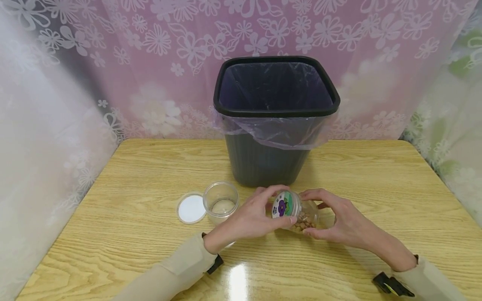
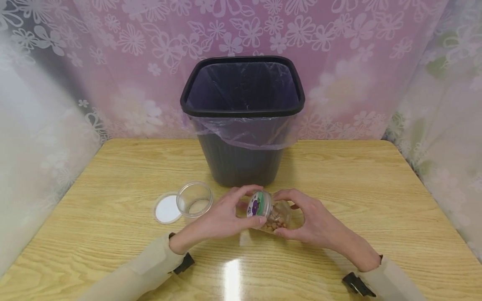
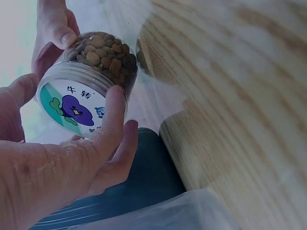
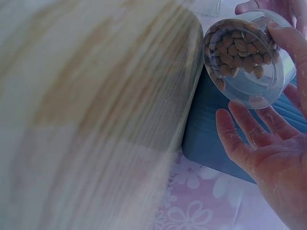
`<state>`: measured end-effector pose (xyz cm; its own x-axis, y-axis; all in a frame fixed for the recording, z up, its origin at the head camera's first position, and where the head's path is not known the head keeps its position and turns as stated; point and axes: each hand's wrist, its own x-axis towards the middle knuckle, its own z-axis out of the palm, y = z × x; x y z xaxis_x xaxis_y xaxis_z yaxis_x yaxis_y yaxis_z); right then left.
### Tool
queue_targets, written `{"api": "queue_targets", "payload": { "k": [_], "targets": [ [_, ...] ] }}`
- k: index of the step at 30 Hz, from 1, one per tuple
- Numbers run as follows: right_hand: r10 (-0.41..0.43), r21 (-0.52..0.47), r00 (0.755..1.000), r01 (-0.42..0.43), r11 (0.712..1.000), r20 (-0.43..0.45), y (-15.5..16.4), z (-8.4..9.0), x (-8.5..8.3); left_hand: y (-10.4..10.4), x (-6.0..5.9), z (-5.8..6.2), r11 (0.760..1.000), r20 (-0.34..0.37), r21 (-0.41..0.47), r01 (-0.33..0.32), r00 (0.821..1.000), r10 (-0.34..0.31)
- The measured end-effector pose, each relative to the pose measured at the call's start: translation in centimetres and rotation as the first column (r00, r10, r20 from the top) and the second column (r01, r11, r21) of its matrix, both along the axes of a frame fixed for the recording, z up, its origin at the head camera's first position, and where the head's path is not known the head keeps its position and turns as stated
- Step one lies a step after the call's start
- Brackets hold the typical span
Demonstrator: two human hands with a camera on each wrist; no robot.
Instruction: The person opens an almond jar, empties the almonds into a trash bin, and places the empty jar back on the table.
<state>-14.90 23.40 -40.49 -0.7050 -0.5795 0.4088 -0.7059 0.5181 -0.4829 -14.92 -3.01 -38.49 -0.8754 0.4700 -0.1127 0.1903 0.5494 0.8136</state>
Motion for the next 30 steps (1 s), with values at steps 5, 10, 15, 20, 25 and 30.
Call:
{"api": "queue_targets", "payload": {
  "k": [5,10,15,20,25,30],
  "targets": [
    [0.010,-0.014,1.000,-0.010,1.000,-0.018,0.02,-0.10,-0.07,-0.24,0.12,-0.12,0.998,0.004,0.051,0.036,0.999,-0.036],
    [-0.004,-0.008,1.000,0.004,1.000,-0.002,0.10,-0.11,-0.09,-0.32,0.11,-0.11,0.982,0.040,0.169,0.079,0.995,-0.087],
    [-0.011,-0.003,1.000,0.011,1.000,0.007,0.10,-0.09,-0.07,-0.25,-0.08,-0.12,0.973,-0.009,0.191,0.129,0.991,-0.130],
    [-0.012,-0.005,1.000,0.012,1.000,0.010,0.07,-0.10,-0.12,-0.29,-0.24,-0.09,0.970,-0.044,0.190,0.152,0.988,-0.147],
    [-0.025,0.003,0.999,0.025,1.000,0.024,0.08,-0.05,-0.08,-0.23,-0.29,-0.10,0.970,-0.018,0.201,0.137,0.991,-0.136],
    [-0.016,-0.001,1.000,0.016,1.000,0.021,0.09,-0.04,-0.07,-0.31,-0.40,-0.22,0.973,0.017,0.196,0.121,0.992,-0.127]
  ]
}}
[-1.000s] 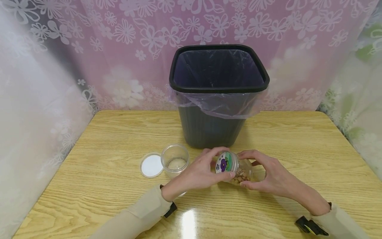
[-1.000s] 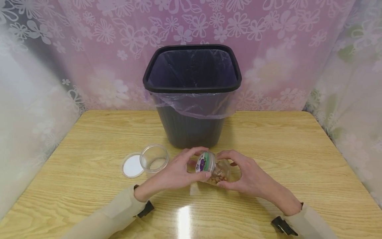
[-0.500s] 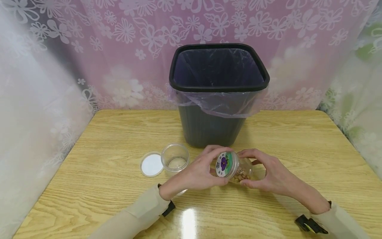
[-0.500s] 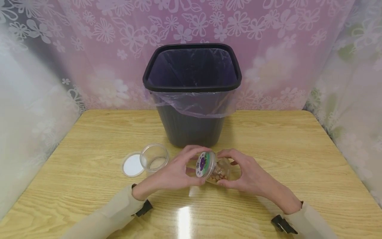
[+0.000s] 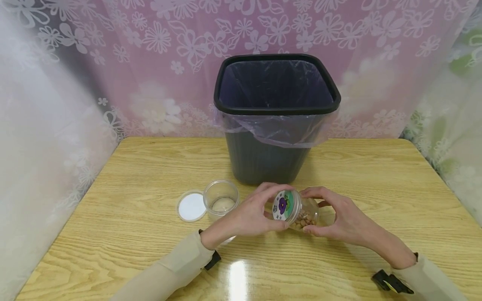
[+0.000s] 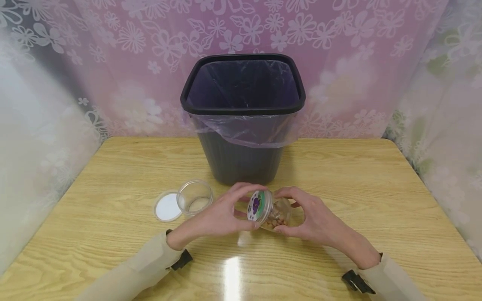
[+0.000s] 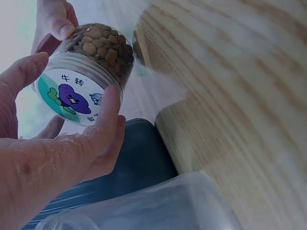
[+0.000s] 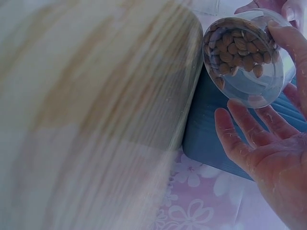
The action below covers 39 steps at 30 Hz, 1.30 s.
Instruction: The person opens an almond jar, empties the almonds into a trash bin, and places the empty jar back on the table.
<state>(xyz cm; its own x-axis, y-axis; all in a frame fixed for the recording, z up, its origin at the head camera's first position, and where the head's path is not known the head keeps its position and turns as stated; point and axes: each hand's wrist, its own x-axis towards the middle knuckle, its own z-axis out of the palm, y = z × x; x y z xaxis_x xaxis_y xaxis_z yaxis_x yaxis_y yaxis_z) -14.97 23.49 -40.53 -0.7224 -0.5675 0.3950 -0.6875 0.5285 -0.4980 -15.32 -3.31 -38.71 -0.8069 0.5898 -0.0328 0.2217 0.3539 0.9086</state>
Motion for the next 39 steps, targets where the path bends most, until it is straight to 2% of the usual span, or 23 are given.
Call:
{"api": "queue_targets", "payload": {
  "k": [6,11,14,19,26,29,36,39],
  "targets": [
    [0.007,-0.003,1.000,-0.007,1.000,-0.010,-0.01,-0.02,-0.09,-0.22,-0.03,0.06,0.999,0.006,-0.046,-0.022,1.000,0.023],
    [0.012,-0.008,1.000,-0.012,1.000,-0.011,-0.03,-0.02,-0.08,-0.25,0.02,0.17,0.987,-0.047,-0.147,-0.069,0.997,0.062],
    [0.016,-0.007,1.000,-0.016,1.000,-0.013,-0.04,0.01,-0.06,-0.19,0.03,0.22,0.979,-0.057,-0.183,-0.090,0.995,0.081],
    [0.019,0.005,1.000,-0.019,1.000,-0.015,-0.04,0.06,0.01,-0.07,0.07,0.20,0.974,-0.045,-0.199,-0.109,0.994,0.102],
    [0.017,0.004,1.000,-0.017,1.000,-0.008,-0.09,0.11,0.13,-0.26,0.29,0.13,0.976,-0.053,-0.189,-0.110,0.993,0.102],
    [0.024,-0.006,1.000,-0.024,1.000,-0.017,-0.10,0.11,0.16,-0.42,0.31,0.15,0.981,-0.068,-0.169,-0.097,0.994,0.087],
    [0.031,0.004,0.999,-0.031,1.000,-0.028,-0.11,0.22,0.07,-0.45,0.24,0.21,0.994,-0.112,-0.107,0.009,0.994,-0.021],
    [0.028,0.011,0.999,-0.028,1.000,-0.027,-0.09,0.22,0.02,-0.38,0.20,0.23,0.995,-0.118,-0.090,0.031,0.992,-0.042]
  ]
}}
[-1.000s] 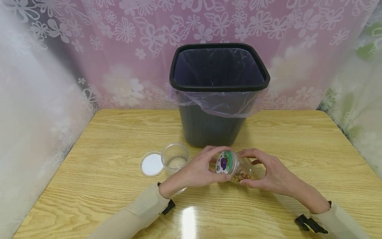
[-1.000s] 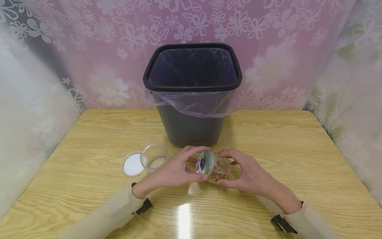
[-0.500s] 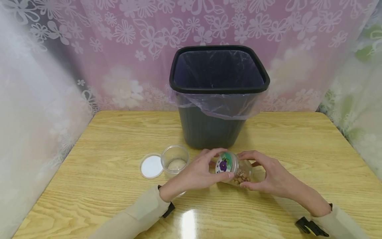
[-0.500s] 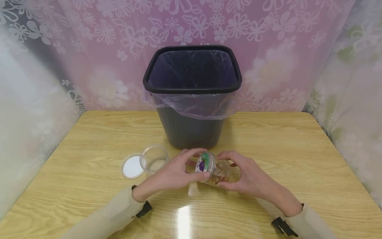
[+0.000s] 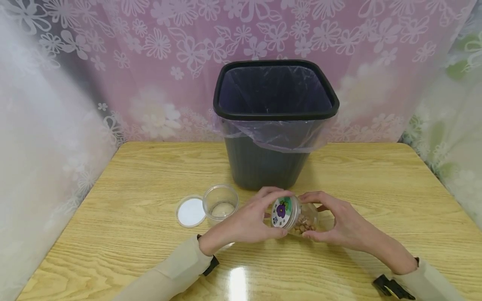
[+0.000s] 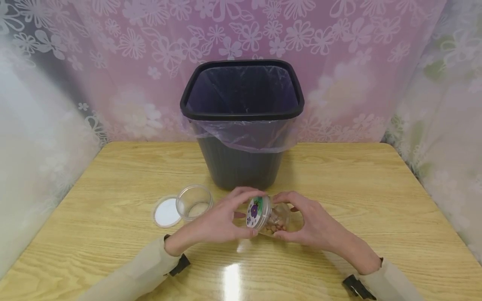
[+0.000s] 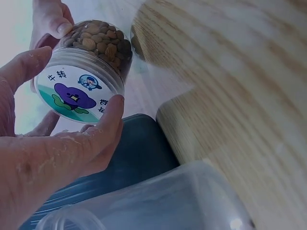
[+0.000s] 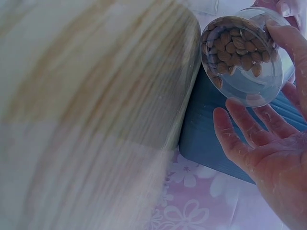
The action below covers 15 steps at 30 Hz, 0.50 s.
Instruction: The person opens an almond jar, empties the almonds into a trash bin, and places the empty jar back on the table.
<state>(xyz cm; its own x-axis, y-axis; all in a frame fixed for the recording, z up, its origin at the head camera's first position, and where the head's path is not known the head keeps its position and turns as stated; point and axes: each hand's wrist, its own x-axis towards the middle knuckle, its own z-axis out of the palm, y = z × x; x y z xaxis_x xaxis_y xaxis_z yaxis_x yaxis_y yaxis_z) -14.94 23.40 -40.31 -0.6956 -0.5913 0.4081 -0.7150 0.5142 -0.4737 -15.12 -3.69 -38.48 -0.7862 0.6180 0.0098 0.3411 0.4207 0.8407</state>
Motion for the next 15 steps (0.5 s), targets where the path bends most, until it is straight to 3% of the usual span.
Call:
{"api": "queue_targets", "payload": {
  "k": [15],
  "targets": [
    [0.016,-0.001,0.999,-0.016,1.000,-0.030,-0.17,-0.08,-0.10,-0.01,-0.17,-0.23,0.999,0.082,0.015,-0.045,0.996,0.044]
  ]
}}
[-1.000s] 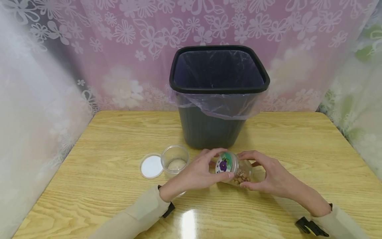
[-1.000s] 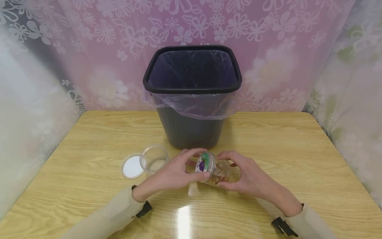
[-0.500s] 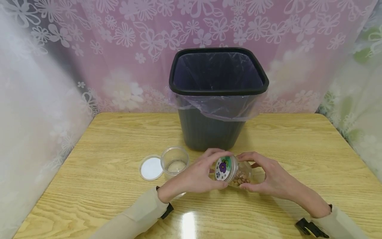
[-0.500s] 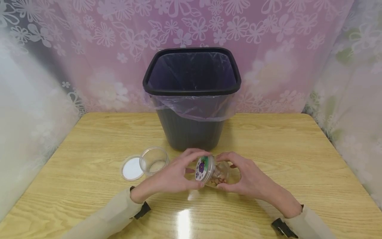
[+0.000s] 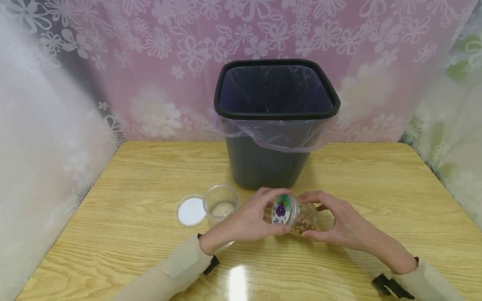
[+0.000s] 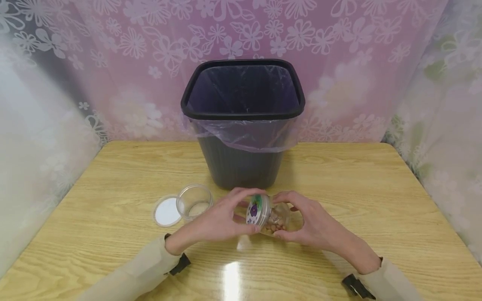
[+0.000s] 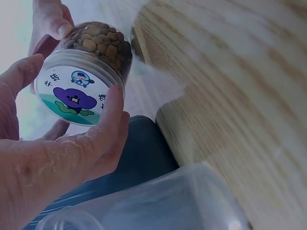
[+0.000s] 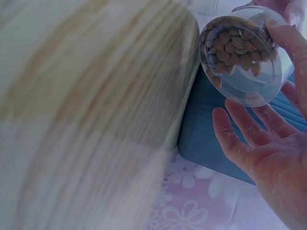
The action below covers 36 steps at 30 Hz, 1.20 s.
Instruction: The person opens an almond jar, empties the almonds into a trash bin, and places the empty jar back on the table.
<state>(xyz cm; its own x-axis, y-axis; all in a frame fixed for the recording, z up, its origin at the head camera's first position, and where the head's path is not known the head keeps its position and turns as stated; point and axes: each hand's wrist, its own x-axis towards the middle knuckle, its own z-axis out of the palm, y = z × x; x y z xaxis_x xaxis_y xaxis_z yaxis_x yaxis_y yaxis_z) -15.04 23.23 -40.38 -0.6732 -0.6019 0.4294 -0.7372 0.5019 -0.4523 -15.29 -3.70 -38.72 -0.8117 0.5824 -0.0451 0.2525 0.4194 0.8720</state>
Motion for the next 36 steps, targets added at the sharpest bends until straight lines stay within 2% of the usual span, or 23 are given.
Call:
{"api": "queue_targets", "payload": {
  "k": [8,19,26,36],
  "targets": [
    [-0.001,0.000,1.000,0.001,1.000,-0.001,-0.04,0.07,-0.04,0.00,-0.01,0.27,0.993,-0.022,-0.108,-0.052,0.999,0.050],
    [-0.015,0.020,1.000,0.015,1.000,0.026,-0.08,0.29,-0.04,0.03,0.02,0.13,0.989,-0.030,-0.127,-0.070,0.997,0.067],
    [-0.022,0.027,0.999,0.021,0.999,0.035,-0.01,0.35,-0.04,0.08,0.25,0.39,0.992,-0.086,-0.126,-0.027,0.996,0.016],
    [-0.021,0.026,0.999,0.020,0.999,0.042,0.05,0.14,0.00,0.35,0.23,-0.09,0.997,-0.067,-0.068,0.024,0.997,-0.028]
  ]
}}
